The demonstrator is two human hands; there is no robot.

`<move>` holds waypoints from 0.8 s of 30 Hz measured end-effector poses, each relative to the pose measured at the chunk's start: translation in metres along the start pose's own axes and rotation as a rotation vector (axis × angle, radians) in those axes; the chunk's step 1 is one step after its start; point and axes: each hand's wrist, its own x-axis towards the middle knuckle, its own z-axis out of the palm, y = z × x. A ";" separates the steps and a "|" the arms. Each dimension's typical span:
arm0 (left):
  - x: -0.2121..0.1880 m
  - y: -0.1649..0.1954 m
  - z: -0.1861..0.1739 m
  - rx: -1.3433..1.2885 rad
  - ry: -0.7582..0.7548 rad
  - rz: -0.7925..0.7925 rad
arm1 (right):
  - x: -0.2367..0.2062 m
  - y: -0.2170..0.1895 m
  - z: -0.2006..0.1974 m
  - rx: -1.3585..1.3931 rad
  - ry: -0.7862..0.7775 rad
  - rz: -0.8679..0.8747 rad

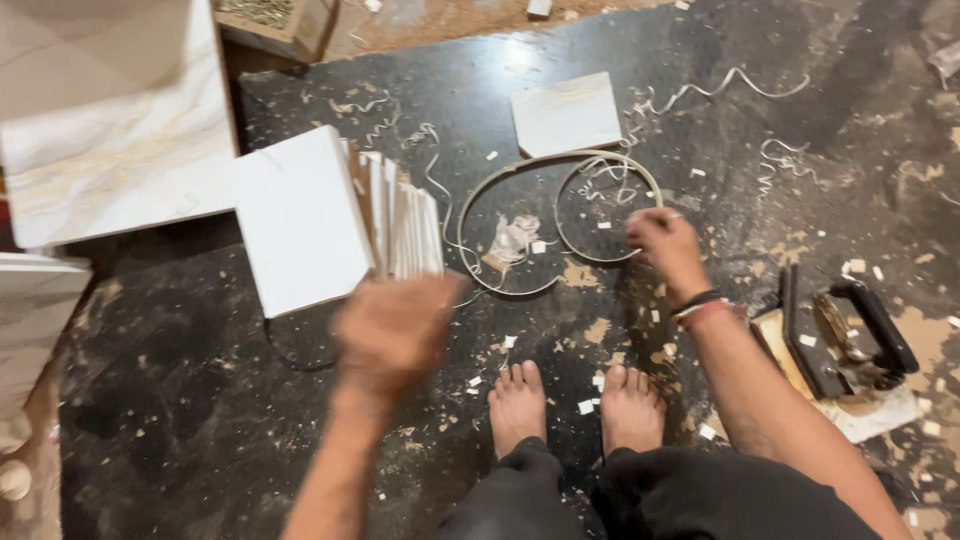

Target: The person takes white edge banding strips and presses them onto the edges of small white boards using a hand-held edge banding iron, working one board at a time and stacking finished boards. They then set the iron down and scrape and sand the banded edges of a board by hand.

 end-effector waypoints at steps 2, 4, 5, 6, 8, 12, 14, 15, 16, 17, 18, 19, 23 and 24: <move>-0.007 0.047 0.047 -0.149 -0.247 -0.021 | -0.005 0.009 0.010 -0.551 -0.004 -0.333; -0.020 0.074 0.099 -0.270 -0.494 -0.152 | -0.014 0.013 0.020 -0.921 -0.057 -0.603; -0.028 0.083 0.124 -0.218 -0.589 -0.172 | -0.017 0.015 0.024 -0.958 -0.095 -0.592; -0.037 0.087 0.145 -0.162 -0.679 -0.191 | -0.019 0.017 0.027 -0.994 -0.130 -0.585; -0.059 0.089 0.178 -0.102 -0.587 -0.211 | -0.022 0.015 0.032 -1.059 -0.281 -0.535; -0.101 0.085 0.208 -0.094 -0.789 -0.187 | -0.016 0.007 0.041 -0.880 -0.894 -0.220; -0.117 0.078 0.201 -0.230 -1.177 -0.292 | -0.003 0.002 0.044 -0.662 -0.922 -0.113; -0.124 0.074 0.192 -0.299 -1.202 -0.381 | 0.007 -0.002 0.044 -0.574 -0.767 -0.112; -0.127 0.069 0.183 -0.367 -1.223 -0.471 | 0.020 -0.007 0.043 -0.489 -0.611 -0.110; -0.128 0.064 0.174 -0.343 -1.296 -0.485 | 0.035 -0.014 0.039 -0.528 -0.469 -0.159; -0.126 0.060 0.165 -0.316 -1.368 -0.501 | 0.052 -0.022 0.034 -0.567 -0.328 -0.210; -0.121 0.056 0.159 -0.286 -1.439 -0.516 | 0.070 -0.030 0.030 -0.675 -0.285 -0.225; -0.085 0.050 0.149 -0.267 -1.174 -0.807 | 0.119 -0.055 0.031 -1.113 -0.217 -0.351; -0.075 0.050 0.154 -0.330 -1.095 -0.910 | 0.129 -0.059 0.034 -1.170 -0.200 -0.434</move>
